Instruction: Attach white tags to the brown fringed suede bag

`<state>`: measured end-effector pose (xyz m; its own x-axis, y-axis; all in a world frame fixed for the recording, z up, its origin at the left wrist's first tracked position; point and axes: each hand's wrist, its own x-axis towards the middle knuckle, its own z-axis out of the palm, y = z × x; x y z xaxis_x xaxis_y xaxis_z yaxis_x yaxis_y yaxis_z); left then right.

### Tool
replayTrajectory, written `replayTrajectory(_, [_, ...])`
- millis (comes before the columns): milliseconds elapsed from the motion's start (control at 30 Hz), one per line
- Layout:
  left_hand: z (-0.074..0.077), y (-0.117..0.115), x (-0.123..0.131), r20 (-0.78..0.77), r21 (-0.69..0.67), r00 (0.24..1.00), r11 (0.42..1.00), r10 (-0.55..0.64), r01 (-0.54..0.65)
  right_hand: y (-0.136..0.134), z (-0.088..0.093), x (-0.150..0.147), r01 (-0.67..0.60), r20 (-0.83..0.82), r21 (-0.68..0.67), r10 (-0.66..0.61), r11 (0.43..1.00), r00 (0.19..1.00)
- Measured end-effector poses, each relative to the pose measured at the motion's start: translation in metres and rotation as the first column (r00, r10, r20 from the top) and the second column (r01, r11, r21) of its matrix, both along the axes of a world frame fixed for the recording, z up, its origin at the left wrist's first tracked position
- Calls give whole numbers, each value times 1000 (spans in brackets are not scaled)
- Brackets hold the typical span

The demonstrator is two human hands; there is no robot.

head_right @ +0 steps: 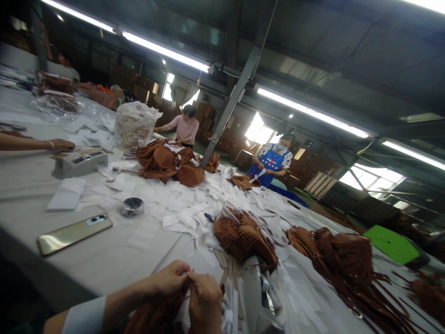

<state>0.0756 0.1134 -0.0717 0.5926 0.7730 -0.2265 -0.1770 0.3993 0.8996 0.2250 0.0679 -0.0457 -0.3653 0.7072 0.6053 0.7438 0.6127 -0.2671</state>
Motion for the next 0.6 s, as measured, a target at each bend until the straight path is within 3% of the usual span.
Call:
replayTrajectory(167, [13, 4, -8, 81, -140, 996, 989, -44, 55, -3, -10, 4, -82, 71, 274, 65, 958, 995])
replayTrajectory(367, [9, 11, -12, 119, -211, 992, 976, -35, 60, -8, -14, 14, -122, 169, 240, 82, 963, 982])
replayTrajectory(433, [6, 15, -12, 127, -215, 991, 975, -33, 60, -10, -14, 17, -111, 83, 123, 101, 986, 991])
replayTrajectory(500, [4, 19, -14, 143, -206, 989, 977, -23, 52, -10, -12, 18, -48, -177, -86, 32, 995, 984])
replayTrajectory(533, [4, 20, -15, 151, -195, 988, 980, -17, 47, -8, -10, 18, -17, -340, -213, -57, 977, 939])
replayTrajectory(600, [3, 21, -15, 152, -173, 988, 984, -10, 36, -2, -5, 17, -36, -580, -455, -266, 890, 770])
